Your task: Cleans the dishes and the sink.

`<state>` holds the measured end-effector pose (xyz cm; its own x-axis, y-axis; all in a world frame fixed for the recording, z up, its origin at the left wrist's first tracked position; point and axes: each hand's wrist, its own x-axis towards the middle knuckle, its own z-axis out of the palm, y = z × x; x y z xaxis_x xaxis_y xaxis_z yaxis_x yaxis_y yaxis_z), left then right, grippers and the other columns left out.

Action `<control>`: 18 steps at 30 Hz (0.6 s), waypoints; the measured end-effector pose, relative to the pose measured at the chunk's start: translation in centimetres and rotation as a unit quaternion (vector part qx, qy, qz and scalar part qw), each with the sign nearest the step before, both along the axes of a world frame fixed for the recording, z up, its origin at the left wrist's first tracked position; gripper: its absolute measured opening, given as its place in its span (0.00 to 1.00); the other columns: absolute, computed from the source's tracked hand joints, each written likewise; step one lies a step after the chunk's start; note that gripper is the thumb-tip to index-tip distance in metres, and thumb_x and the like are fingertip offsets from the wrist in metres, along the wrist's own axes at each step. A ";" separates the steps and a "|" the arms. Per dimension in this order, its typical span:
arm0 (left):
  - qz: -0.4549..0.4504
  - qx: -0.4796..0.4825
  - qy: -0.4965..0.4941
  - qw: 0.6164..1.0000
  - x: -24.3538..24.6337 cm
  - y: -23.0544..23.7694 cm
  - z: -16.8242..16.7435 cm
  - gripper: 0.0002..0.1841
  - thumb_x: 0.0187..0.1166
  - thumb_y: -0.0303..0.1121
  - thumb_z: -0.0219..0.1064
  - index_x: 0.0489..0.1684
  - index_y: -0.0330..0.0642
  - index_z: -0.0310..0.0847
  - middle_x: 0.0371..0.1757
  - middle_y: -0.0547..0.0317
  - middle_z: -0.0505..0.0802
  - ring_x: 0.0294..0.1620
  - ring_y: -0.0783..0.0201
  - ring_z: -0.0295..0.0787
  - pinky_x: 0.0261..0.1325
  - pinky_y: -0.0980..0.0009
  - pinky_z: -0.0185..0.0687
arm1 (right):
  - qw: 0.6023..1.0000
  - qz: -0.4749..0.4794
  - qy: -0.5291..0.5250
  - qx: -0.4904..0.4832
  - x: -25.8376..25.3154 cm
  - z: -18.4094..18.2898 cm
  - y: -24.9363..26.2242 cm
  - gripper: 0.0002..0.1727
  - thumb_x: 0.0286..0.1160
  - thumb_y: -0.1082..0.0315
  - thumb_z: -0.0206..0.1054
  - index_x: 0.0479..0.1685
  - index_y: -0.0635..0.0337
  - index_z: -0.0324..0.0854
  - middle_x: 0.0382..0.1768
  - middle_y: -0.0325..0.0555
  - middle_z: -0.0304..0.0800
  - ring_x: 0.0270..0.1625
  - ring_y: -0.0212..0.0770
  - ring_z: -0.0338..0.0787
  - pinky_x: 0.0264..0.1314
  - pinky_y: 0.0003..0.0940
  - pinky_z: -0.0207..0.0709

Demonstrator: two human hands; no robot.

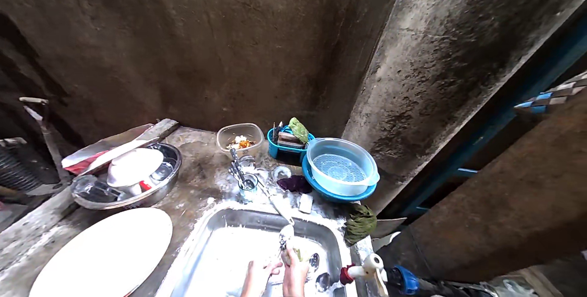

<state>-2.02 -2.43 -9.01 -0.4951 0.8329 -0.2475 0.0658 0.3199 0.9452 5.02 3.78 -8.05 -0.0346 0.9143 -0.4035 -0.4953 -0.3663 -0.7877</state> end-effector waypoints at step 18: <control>-0.122 -0.149 0.176 0.965 0.7 -0.2 3.4 0.18 0.92 0.30 0.48 0.62 0.27 0.81 0.52 0.31 0.90 0.57 0.37 0.87 0.65 0.41 0.75 | 0.704 0.078 -0.424 0.565 -1.3 -1.4 4.4 0.16 0.51 0.67 0.77 0.30 0.76 0.90 0.30 0.64 0.94 0.35 0.63 0.95 0.41 0.59 0.87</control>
<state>-1.29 -2.68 -5.65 -0.3912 0.8529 -0.3458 0.4742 0.5088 0.7185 3.74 8.21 -9.48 -0.3544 0.6795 0.6424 0.3050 0.7334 -0.6075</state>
